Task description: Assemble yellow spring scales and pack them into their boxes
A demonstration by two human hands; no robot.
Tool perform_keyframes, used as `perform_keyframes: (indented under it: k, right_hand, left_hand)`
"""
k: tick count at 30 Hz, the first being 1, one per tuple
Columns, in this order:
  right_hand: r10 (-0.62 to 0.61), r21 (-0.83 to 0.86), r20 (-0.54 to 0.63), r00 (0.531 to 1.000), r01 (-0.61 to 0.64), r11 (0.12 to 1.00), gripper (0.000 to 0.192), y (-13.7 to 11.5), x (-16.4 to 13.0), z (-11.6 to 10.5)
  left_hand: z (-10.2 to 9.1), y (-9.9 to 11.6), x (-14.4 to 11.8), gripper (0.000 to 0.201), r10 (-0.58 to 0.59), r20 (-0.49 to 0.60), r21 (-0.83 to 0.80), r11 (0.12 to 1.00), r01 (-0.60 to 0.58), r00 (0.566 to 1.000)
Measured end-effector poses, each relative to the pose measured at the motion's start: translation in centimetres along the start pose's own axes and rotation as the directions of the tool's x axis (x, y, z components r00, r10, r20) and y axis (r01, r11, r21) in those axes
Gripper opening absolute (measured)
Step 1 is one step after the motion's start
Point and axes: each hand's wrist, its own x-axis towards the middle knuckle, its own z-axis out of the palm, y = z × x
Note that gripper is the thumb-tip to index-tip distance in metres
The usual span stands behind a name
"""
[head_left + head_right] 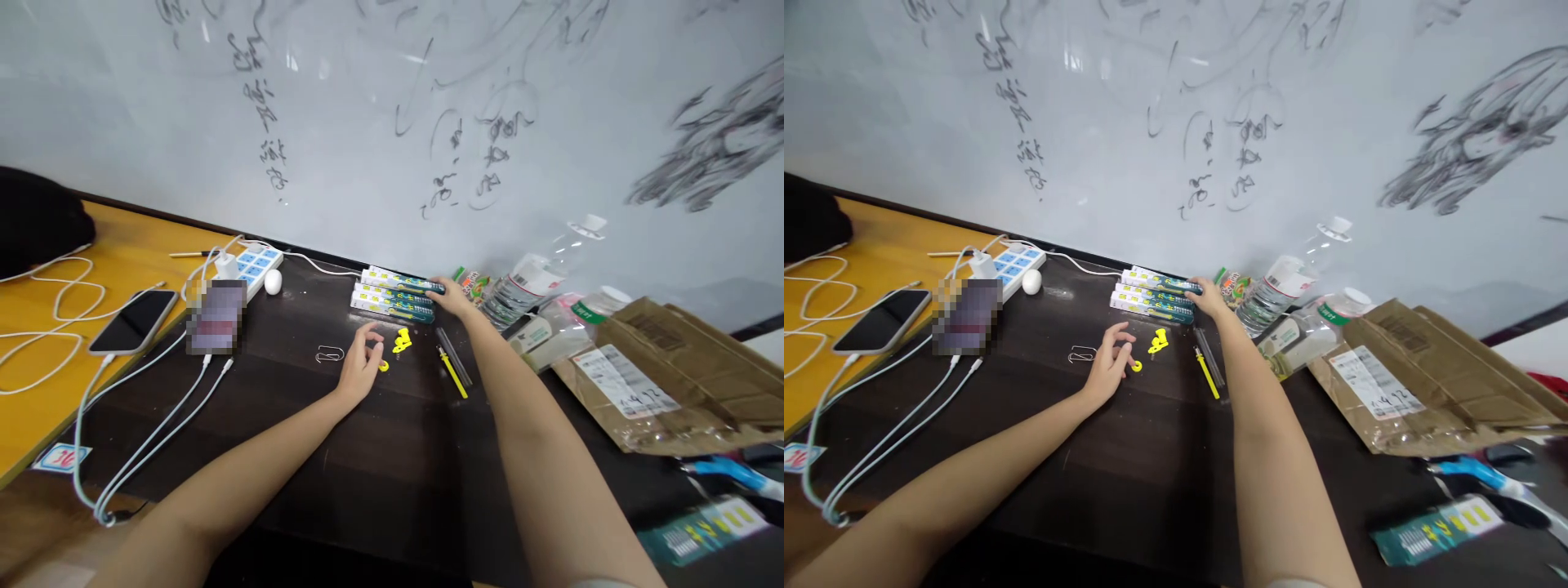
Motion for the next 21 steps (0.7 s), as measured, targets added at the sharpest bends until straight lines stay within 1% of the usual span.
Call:
perform_keyframes:
  k: [2, 4, 7, 10, 12, 14, 16, 18, 19, 21]
  right_hand:
    - [0.035, -0.049, -0.053, 0.998, -0.038, 0.998, 0.036, 0.0, -0.2, 0.4]
    - [0.039, -0.079, -0.126, 0.991, -0.049, 0.996, 0.037, -0.7, -1.1, 0.8]
    - [-0.019, -0.093, -0.184, 0.983, 0.002, 0.996, 0.034, -2.8, -3.8, 0.9]
    - [-0.119, -0.102, -0.162, 0.98, 0.103, 0.989, 0.03, -5.5, -8.3, 0.3]
    - [-0.19, -0.122, -0.094, 0.977, 0.178, 0.976, 0.027, -7.1, -12.1, -0.3]
    - [-0.232, -0.154, -0.045, 0.972, 0.223, 0.962, 0.024, -8.1, -16.2, -1.1]
    - [-0.241, -0.174, -0.038, 0.97, 0.231, 0.957, 0.023, -8.5, -19.8, -1.9]
    - [-0.201, -0.183, -0.101, 0.974, 0.18, 0.967, 0.022, -8.2, -22.3, -2.6]
    - [-0.169, -0.175, -0.147, 0.975, 0.142, 0.974, 0.022, -8.0, -23.0, -3.0]
    - [-0.09, -0.134, -0.253, 0.963, 0.057, 0.989, 0.021, -7.4, -23.6, -3.6]
  left_hand:
    - [0.0, 0.1, 0.0, 0.042, -0.009, 0.005, 0.003, 1.0, 0.009, 1.0]
    - [0.0, 0.1, 0.0, 0.041, -0.009, 0.007, 0.007, 1.0, 0.009, 1.0]
    - [0.0, 0.2, 0.0, 0.037, -0.012, 0.006, 0.005, 1.0, 0.012, 1.0]
    - [0.1, 0.4, 0.1, 0.029, -0.025, 0.012, 0.022, 0.999, 0.025, 1.0]
    - [0.1, 0.5, 0.2, 0.024, -0.018, 0.012, 0.029, 0.999, 0.017, 1.0]
    - [0.0, 0.6, 0.2, 0.021, -0.01, -0.001, 0.043, 0.999, 0.01, 1.0]
    - [0.0, 0.7, 0.3, 0.02, 0.005, 0.006, 0.077, 0.997, -0.005, 1.0]
    - [-0.1, 0.7, 0.3, 0.02, 0.018, 0.006, 0.115, 0.993, -0.019, 1.0]
    - [-0.1, 0.7, 0.3, 0.021, 0.026, -0.002, 0.129, 0.991, -0.025, 1.0]
    - [-0.2, 0.7, 0.4, 0.022, 0.031, -0.035, 0.162, 0.987, -0.025, 0.999]
